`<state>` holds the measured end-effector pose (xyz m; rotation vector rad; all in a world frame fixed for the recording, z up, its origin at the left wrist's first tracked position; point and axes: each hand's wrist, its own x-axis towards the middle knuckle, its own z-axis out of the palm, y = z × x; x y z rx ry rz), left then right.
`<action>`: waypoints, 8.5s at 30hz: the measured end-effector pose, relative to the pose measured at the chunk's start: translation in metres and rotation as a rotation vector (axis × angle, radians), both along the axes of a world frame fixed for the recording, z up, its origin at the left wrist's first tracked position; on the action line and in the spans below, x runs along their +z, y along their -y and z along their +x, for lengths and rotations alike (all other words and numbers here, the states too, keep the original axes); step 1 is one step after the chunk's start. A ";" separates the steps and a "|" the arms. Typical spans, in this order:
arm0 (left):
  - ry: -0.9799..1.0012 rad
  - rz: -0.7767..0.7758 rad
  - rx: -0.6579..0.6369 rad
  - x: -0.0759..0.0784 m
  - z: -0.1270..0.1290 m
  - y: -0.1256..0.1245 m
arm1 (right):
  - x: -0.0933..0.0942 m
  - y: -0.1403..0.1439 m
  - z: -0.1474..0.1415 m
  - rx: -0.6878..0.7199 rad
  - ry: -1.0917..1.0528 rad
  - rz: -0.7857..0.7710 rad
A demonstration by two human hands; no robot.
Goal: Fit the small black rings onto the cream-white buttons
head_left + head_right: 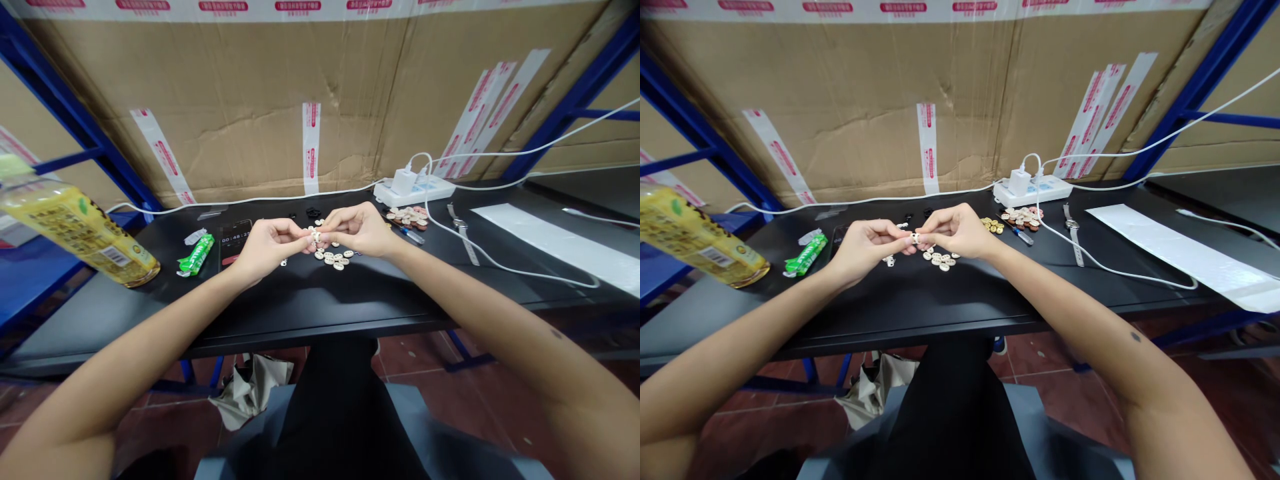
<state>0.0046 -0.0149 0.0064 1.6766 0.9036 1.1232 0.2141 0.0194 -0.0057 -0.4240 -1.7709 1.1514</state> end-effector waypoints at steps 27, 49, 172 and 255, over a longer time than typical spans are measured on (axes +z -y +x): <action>-0.005 0.013 -0.023 -0.004 -0.001 -0.007 | 0.000 -0.002 0.003 0.002 0.059 -0.054; -0.511 0.017 -0.276 -0.004 -0.006 -0.009 | -0.003 -0.025 0.021 -0.381 0.780 0.923; -0.125 -0.112 -0.002 -0.007 -0.008 -0.016 | -0.006 -0.012 -0.005 -0.043 0.280 0.156; -0.030 -0.039 0.044 -0.004 -0.008 -0.013 | 0.002 -0.014 -0.001 -0.050 0.203 -0.115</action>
